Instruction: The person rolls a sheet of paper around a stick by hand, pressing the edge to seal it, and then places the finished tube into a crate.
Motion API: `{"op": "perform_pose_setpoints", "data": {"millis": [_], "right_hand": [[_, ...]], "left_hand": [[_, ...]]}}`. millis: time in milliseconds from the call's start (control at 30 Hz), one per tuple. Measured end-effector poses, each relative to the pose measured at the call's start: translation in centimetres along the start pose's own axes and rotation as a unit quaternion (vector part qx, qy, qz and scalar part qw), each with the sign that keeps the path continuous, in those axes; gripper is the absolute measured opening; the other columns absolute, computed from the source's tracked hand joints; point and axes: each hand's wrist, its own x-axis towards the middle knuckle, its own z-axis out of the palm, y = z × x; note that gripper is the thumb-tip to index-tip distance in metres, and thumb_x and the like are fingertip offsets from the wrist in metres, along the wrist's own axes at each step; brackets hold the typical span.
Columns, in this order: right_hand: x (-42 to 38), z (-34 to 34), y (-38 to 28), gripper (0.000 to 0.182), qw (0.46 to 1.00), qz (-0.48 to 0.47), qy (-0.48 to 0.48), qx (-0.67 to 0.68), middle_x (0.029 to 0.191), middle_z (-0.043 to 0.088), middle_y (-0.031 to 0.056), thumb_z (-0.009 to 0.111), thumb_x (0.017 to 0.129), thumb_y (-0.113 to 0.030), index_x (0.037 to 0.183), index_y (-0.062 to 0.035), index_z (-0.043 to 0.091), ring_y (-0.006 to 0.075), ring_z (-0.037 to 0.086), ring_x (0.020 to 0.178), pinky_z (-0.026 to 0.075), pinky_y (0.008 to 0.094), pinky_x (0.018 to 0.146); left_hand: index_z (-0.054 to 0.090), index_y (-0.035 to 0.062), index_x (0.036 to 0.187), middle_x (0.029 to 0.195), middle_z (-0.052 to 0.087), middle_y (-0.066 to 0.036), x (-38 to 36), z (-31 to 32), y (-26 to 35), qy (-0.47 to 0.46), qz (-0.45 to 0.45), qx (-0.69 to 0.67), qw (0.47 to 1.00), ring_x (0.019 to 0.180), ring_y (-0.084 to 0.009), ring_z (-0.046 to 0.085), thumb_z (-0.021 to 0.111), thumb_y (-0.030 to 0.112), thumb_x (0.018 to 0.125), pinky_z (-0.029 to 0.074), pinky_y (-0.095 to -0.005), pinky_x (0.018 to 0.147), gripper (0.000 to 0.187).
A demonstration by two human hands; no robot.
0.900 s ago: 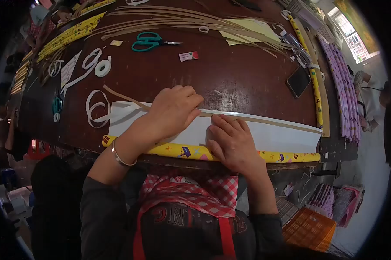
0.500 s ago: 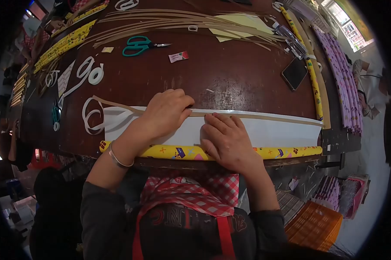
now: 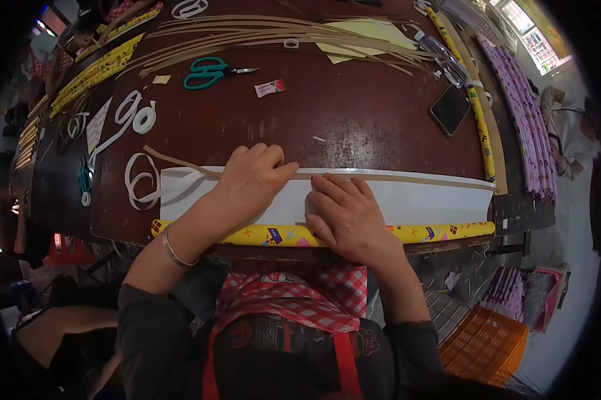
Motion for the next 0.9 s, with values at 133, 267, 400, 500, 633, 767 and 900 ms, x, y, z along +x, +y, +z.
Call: {"op": "perform_pose_setpoints", "data": {"millis": [133,267,400,500,633,767,900], "right_hand": [[0.1,-0.1,-0.1,0.034,1.0,-0.002,-0.003,0.003,0.135,0.059,0.0163,0.062,0.092,-0.03,0.115,-0.0057,0.064,0.0342,0.053,0.127,0.036,0.0499,0.108],[0.0,0.1,0.0,0.033,1.0,-0.005,0.006,0.003,0.135,0.059,0.0161,0.062,0.092,-0.029,0.115,-0.0059,0.064,0.0339,0.053,0.127,0.036,0.0501,0.108],[0.0,-0.1,0.0,0.033,1.0,-0.005,0.003,0.0,0.135,0.058,0.0161,0.062,0.092,-0.029,0.115,-0.006,0.064,0.0338,0.053,0.127,0.037,0.0508,0.107],[0.0,0.0,0.0,0.033,1.0,-0.003,0.003,0.005,0.136,0.058,0.0161,0.062,0.091,-0.029,0.115,-0.0057,0.064,0.0336,0.052,0.127,0.037,0.0509,0.107],[0.0,0.0,0.0,0.034,1.0,-0.001,-0.002,0.002,0.135,0.058,0.0163,0.062,0.091,-0.03,0.114,-0.0051,0.063,0.0339,0.053,0.127,0.037,0.0509,0.107],[0.1,-0.1,0.0,0.035,1.0,-0.002,-0.004,0.007,0.135,0.058,0.0167,0.063,0.091,-0.031,0.114,-0.0052,0.064,0.0345,0.053,0.126,0.037,0.0513,0.107],[0.0,0.0,0.0,0.034,1.0,-0.004,0.001,0.002,0.135,0.058,0.0165,0.063,0.091,-0.031,0.114,-0.0055,0.064,0.0347,0.053,0.126,0.037,0.051,0.106]], "left_hand": [[0.07,0.0057,0.113,0.093,0.057,-0.005,-0.4,-0.1,0.3,0.005,0.05,0.073,0.996,0.085,-0.0205,0.056,0.065,0.009,0.08,0.042,-0.0337,0.072,0.033],[0.066,0.0027,0.118,0.098,0.057,-0.006,-0.8,0.1,0.5,-0.01,0.067,0.119,0.991,0.088,-0.0215,0.056,0.061,0.01,0.08,0.041,-0.0343,0.073,0.039],[0.065,0.0024,0.12,0.1,0.057,-0.007,-1.1,0.1,0.5,-0.015,0.067,0.12,0.99,0.089,-0.0221,0.055,0.06,0.01,0.081,0.041,-0.0352,0.074,0.041],[0.064,0.0022,0.121,0.102,0.057,-0.007,-1.4,0.1,0.5,-0.014,0.071,0.123,0.99,0.09,-0.0224,0.055,0.06,0.01,0.081,0.041,-0.0354,0.075,0.042],[0.064,0.0014,0.118,0.106,0.059,-0.008,-1.7,-0.2,0.5,-0.013,0.069,0.101,0.992,0.094,-0.0234,0.057,0.061,0.009,0.08,0.042,-0.0362,0.078,0.039],[0.066,0.0028,0.108,0.104,0.06,-0.006,-2.2,-1.2,0.2,-0.004,0.086,0.079,0.993,0.094,-0.0206,0.058,0.063,0.011,0.077,0.042,-0.0357,0.078,0.033],[0.066,0.0023,0.108,0.115,0.063,-0.008,-3.0,-1.8,-0.1,0.001,0.089,0.06,0.994,0.105,-0.0217,0.061,0.063,0.01,0.078,0.045,-0.0382,0.084,0.031]]}}
